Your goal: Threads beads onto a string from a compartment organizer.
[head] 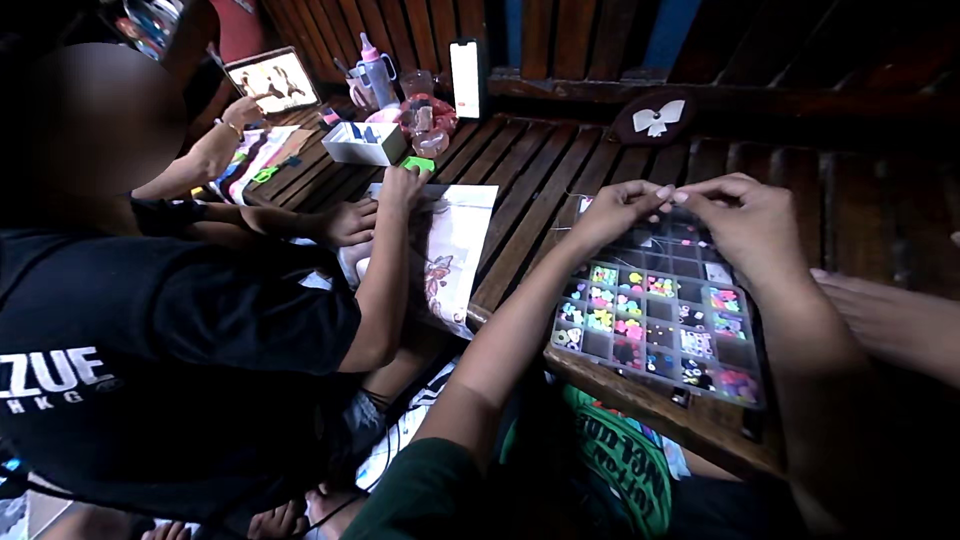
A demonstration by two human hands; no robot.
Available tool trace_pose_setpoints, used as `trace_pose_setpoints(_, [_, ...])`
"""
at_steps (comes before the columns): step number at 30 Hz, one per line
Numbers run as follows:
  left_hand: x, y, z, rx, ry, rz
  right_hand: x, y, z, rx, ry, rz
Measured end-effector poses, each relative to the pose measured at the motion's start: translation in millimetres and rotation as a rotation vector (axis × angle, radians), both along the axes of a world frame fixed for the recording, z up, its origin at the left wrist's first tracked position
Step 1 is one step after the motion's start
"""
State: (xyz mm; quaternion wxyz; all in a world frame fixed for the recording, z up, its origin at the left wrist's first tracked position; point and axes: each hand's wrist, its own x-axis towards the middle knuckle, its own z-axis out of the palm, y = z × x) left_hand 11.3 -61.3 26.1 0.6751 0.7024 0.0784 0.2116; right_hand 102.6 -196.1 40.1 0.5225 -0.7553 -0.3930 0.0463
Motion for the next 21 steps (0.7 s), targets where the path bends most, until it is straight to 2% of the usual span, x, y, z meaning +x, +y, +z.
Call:
trace_pose_setpoints(7, [0, 1, -2, 0.101, -0.010, 0.011, -4, 3, 1, -0.027, 0.076, -0.036])
trace_pose_setpoints(17, [8, 2, -11, 0.136, -0.025, 0.016, -4, 3, 1, -0.056, 0.462, 0.002])
trace_pose_setpoints(21, [1, -2, -2, 0.102, 0.019, 0.014, -4, 3, -1, -0.032, 0.377, 0.010])
